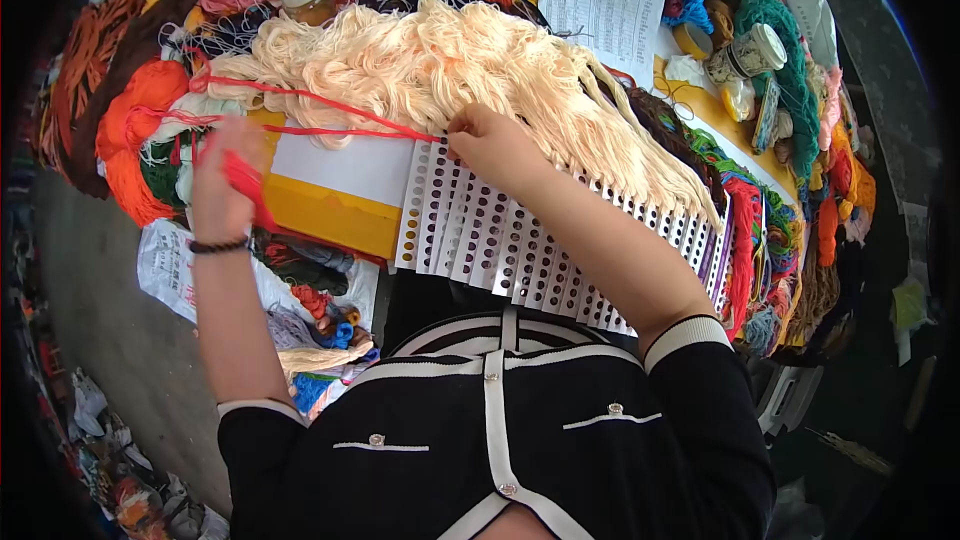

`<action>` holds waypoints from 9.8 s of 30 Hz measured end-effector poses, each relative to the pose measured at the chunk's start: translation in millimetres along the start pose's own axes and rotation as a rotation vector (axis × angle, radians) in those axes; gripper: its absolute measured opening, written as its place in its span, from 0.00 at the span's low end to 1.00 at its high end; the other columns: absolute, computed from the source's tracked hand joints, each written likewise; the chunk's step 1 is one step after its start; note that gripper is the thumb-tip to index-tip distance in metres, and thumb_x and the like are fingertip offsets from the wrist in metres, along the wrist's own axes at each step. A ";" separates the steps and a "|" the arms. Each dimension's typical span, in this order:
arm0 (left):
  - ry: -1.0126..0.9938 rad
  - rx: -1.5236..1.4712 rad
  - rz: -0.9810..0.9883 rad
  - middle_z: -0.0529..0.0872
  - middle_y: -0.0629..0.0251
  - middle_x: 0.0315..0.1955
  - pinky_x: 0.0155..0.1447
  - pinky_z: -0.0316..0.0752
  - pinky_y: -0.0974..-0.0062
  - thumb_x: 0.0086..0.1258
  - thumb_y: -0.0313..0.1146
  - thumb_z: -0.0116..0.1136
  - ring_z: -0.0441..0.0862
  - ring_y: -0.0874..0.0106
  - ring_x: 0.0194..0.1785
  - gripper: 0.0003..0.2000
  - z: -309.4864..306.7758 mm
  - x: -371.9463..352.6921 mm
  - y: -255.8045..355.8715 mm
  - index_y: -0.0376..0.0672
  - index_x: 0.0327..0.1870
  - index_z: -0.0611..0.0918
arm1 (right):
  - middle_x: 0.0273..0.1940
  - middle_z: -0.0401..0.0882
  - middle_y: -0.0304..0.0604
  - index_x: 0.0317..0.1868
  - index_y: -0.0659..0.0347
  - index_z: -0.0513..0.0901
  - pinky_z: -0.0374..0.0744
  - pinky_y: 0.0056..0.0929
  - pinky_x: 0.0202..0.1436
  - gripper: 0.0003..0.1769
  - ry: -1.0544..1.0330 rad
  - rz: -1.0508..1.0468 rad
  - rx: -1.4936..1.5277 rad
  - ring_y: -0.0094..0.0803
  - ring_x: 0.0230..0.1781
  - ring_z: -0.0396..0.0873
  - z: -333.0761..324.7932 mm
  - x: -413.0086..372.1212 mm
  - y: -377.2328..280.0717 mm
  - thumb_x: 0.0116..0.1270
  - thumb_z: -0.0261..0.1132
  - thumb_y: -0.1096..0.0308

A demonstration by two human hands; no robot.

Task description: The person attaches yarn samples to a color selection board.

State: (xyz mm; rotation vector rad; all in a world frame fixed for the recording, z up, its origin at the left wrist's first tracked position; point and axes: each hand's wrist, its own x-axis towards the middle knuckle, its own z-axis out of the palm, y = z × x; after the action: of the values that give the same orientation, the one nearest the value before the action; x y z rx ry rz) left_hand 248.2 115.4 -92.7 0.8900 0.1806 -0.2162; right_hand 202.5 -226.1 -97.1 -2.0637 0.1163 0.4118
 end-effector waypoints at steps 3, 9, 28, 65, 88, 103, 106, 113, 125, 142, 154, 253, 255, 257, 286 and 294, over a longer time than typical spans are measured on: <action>-0.091 0.415 -0.011 0.81 0.51 0.47 0.49 0.74 0.76 0.68 0.25 0.44 0.81 0.69 0.48 0.14 67.6 -57.4 -47.8 0.30 0.52 0.74 | 0.31 0.80 0.41 0.39 0.62 0.81 0.76 0.25 0.37 0.08 0.044 -0.110 0.083 0.25 0.31 0.79 12.7 -34.3 -25.8 0.62 0.60 0.68; -0.341 0.160 -0.184 0.76 0.54 0.52 0.51 0.79 0.72 0.68 0.21 0.46 0.80 0.69 0.49 0.23 119.6 -101.6 -69.1 0.31 0.65 0.63 | 0.26 0.78 0.40 0.38 0.70 0.81 0.73 0.20 0.25 0.08 -0.048 -0.528 0.460 0.23 0.23 0.76 40.1 -67.7 -49.1 0.64 0.61 0.72; -0.477 -0.363 -0.090 0.82 0.63 0.45 0.48 0.78 0.68 0.75 0.37 0.43 0.79 0.78 0.41 0.13 72.2 -109.8 -81.8 0.37 0.50 0.75 | 0.43 0.81 0.48 0.43 0.65 0.78 0.72 0.34 0.57 0.12 -0.417 -0.209 1.279 0.42 0.50 0.78 -31.2 -85.1 -37.4 0.61 0.54 0.72; -0.113 0.697 -0.210 0.80 0.72 0.28 0.32 0.67 0.86 0.63 0.26 0.55 0.74 0.83 0.29 0.05 141.8 3.0 -147.0 0.42 0.40 0.75 | 0.21 0.82 0.40 0.25 0.63 0.84 0.77 0.26 0.31 0.15 -0.065 0.172 -0.028 0.25 0.21 0.79 -25.7 7.6 6.0 0.59 0.56 0.63; -0.243 0.474 -0.236 0.84 0.64 0.37 0.37 0.72 0.86 0.65 0.25 0.56 0.78 0.81 0.32 0.10 140.1 3.8 -129.5 0.38 0.46 0.75 | 0.31 0.81 0.39 0.43 0.62 0.76 0.73 0.18 0.34 0.09 -0.095 0.239 0.617 0.20 0.27 0.73 -31.1 -6.7 4.3 0.64 0.55 0.72; 0.223 0.541 0.178 0.79 0.71 0.24 0.29 0.68 0.90 0.67 0.25 0.46 0.73 0.85 0.25 0.15 67.6 23.7 -40.7 0.35 0.54 0.76 | 0.36 0.82 0.36 0.46 0.61 0.76 0.72 0.23 0.44 0.13 -0.162 0.314 0.175 0.21 0.40 0.75 -34.9 -6.5 -8.4 0.63 0.58 0.65; 0.162 0.075 0.382 0.79 0.62 0.47 0.45 0.71 0.85 0.72 0.32 0.47 0.76 0.77 0.48 0.17 37.7 16.0 13.1 0.36 0.59 0.70 | 0.35 0.82 0.37 0.47 0.60 0.75 0.73 0.25 0.46 0.14 -0.185 0.242 0.221 0.21 0.42 0.75 -29.4 1.7 8.5 0.63 0.58 0.63; -0.023 0.411 -0.044 0.82 0.56 0.44 0.51 0.72 0.78 0.67 0.28 0.48 0.81 0.70 0.45 0.16 76.0 -53.2 -51.5 0.29 0.53 0.73 | 0.33 0.82 0.39 0.42 0.64 0.80 0.74 0.23 0.39 0.10 -0.032 -0.036 0.190 0.23 0.35 0.77 -4.0 -38.7 -19.7 0.62 0.61 0.68; -0.420 0.208 -0.246 0.74 0.59 0.55 0.42 0.81 0.77 0.69 0.20 0.45 0.79 0.75 0.45 0.25 124.2 -114.6 -80.4 0.36 0.68 0.60 | 0.28 0.80 0.43 0.39 0.72 0.81 0.75 0.18 0.28 0.09 -0.319 -0.137 0.691 0.22 0.24 0.76 32.4 -83.0 -50.8 0.64 0.60 0.73; -0.211 -0.612 -0.083 0.80 0.59 0.53 0.55 0.76 0.64 0.67 0.22 0.39 0.81 0.66 0.52 0.20 -9.6 -124.3 -56.0 0.41 0.60 0.73 | 0.21 0.62 0.30 0.33 0.57 0.77 0.70 0.24 0.32 0.05 -0.311 -0.287 1.458 0.23 0.24 0.65 -103.8 -122.0 -53.0 0.62 0.55 0.67; 0.132 0.365 -0.243 0.84 0.57 0.41 0.17 0.51 0.92 0.66 0.30 0.49 0.62 0.89 0.19 0.16 -11.1 -106.1 -54.0 0.36 0.54 0.74 | 0.35 0.83 0.36 0.45 0.64 0.83 0.72 0.20 0.34 0.13 0.948 -0.072 -0.389 0.20 0.30 0.75 -237.7 -145.4 -12.7 0.64 0.61 0.66; -0.491 -0.121 -0.135 0.78 0.51 0.52 0.64 0.67 0.58 0.69 0.25 0.41 0.76 0.58 0.57 0.18 80.0 -118.7 -92.1 0.35 0.60 0.71 | 0.46 0.80 0.52 0.41 0.62 0.79 0.66 0.36 0.63 0.09 -0.310 -0.201 1.185 0.39 0.52 0.76 -32.1 -102.6 -29.6 0.63 0.56 0.71; -0.522 -0.421 -0.058 0.77 0.53 0.55 0.63 0.69 0.62 0.69 0.24 0.42 0.75 0.62 0.59 0.19 45.8 -117.2 -85.6 0.36 0.61 0.70 | 0.38 0.80 0.45 0.34 0.59 0.77 0.68 0.41 0.61 0.07 -0.448 -0.283 1.277 0.39 0.47 0.78 -92.0 -117.5 -29.0 0.63 0.53 0.68; -0.377 -0.659 -0.055 0.75 0.56 0.58 0.63 0.69 0.64 0.69 0.23 0.42 0.73 0.67 0.61 0.21 -9.4 -111.4 -69.0 0.37 0.63 0.67 | 0.20 0.60 0.29 0.33 0.58 0.74 0.70 0.27 0.33 0.07 -0.147 -0.259 1.321 0.23 0.22 0.63 -149.6 -144.6 -28.5 0.64 0.54 0.65; -0.239 0.860 -0.108 0.81 0.66 0.29 0.31 0.72 0.81 0.56 0.23 0.57 0.77 0.78 0.29 0.12 162.8 0.2 -166.2 0.34 0.42 0.76 | 0.23 0.80 0.40 0.29 0.68 0.83 0.78 0.21 0.29 0.13 -0.062 0.172 0.046 0.23 0.22 0.78 -49.1 -15.4 25.6 0.61 0.58 0.66; -0.239 0.840 -0.254 0.82 0.65 0.32 0.34 0.71 0.82 0.57 0.23 0.56 0.78 0.80 0.32 0.13 175.9 -5.3 -155.0 0.35 0.44 0.74 | 0.23 0.80 0.39 0.31 0.67 0.82 0.78 0.21 0.30 0.12 -0.104 0.145 0.004 0.23 0.24 0.78 -46.2 -13.8 27.1 0.62 0.57 0.66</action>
State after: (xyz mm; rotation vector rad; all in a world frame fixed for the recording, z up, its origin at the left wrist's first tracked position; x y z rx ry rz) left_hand 214.2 -116.5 -98.9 1.6632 -0.0335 -0.6609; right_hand 193.9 -280.6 -93.8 -2.0322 0.2050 0.6070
